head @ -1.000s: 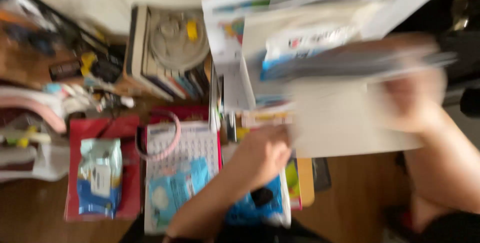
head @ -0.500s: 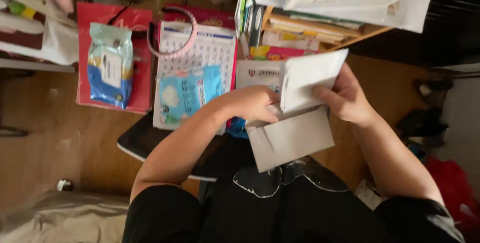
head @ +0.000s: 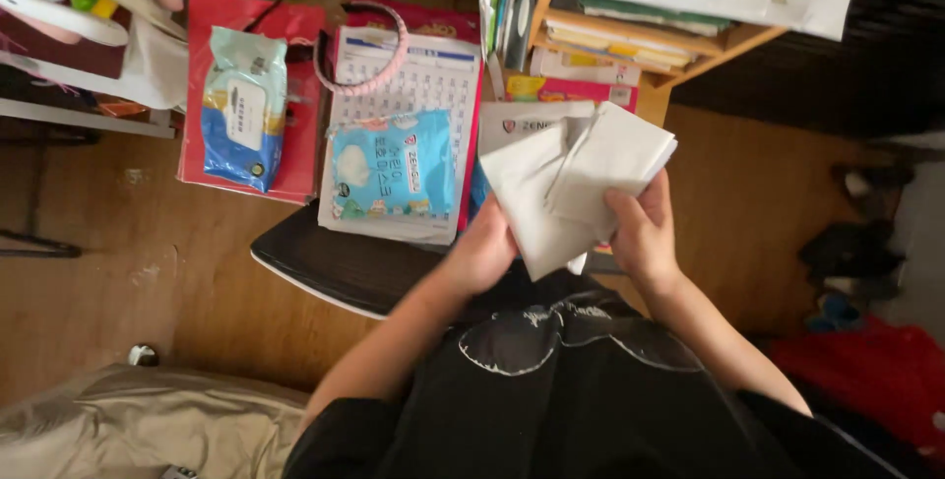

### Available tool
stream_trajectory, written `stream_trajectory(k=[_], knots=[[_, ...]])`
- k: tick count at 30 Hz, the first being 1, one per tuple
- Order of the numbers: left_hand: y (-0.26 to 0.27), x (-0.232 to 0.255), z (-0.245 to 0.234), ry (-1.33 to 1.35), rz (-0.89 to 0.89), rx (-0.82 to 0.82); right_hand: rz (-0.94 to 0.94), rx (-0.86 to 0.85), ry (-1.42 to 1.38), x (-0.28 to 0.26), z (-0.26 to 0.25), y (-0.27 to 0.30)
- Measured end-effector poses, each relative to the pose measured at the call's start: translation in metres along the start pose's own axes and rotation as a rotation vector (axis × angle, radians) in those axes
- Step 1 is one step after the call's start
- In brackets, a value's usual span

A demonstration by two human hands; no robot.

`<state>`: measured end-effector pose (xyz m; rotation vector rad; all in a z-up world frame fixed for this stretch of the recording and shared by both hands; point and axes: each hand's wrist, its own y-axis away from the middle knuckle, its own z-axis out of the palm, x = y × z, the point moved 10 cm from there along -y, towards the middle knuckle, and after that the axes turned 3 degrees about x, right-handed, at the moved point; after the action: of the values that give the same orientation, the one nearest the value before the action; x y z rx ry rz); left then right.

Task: The person organizes a cluttered desk by sorting and stacking papers, placing items into a box, and wiping a book cover with a wet wipe. They handle face masks, books, papers, markers, and a wet wipe, arranging them into piles and a storage box.

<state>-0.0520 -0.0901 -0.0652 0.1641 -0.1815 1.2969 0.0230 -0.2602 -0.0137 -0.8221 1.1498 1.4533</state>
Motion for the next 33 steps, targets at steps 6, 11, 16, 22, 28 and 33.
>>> stream_trajectory(k=[6, 11, 16, 22, 28, 33], knots=[[0.004, 0.053, 0.039, -0.578, 0.460, 0.352, -0.204, -0.011, 0.075, -0.032, 0.009, -0.015], [-0.001, 0.081, 0.040, -0.892, 0.431, 0.293, -0.349, 0.001, 0.129, -0.048, -0.003, -0.023], [-0.005, 0.076, 0.023, -1.500, 0.561, 0.182, -0.271, -0.055, 0.274, -0.055, 0.045, 0.014], [-0.005, 0.083, 0.066, -0.905, 0.499, 0.292, -0.240, 0.042, 0.208, -0.031, 0.016, -0.008], [-0.015, 0.064, 0.029, -0.481, 0.312, 0.205, -0.319, 0.067, 0.147, -0.064, 0.036, -0.004], [-0.022, 0.071, 0.023, -0.747, 0.272, 0.289, -0.327, -0.051, 0.433, -0.060, 0.046, 0.001]])
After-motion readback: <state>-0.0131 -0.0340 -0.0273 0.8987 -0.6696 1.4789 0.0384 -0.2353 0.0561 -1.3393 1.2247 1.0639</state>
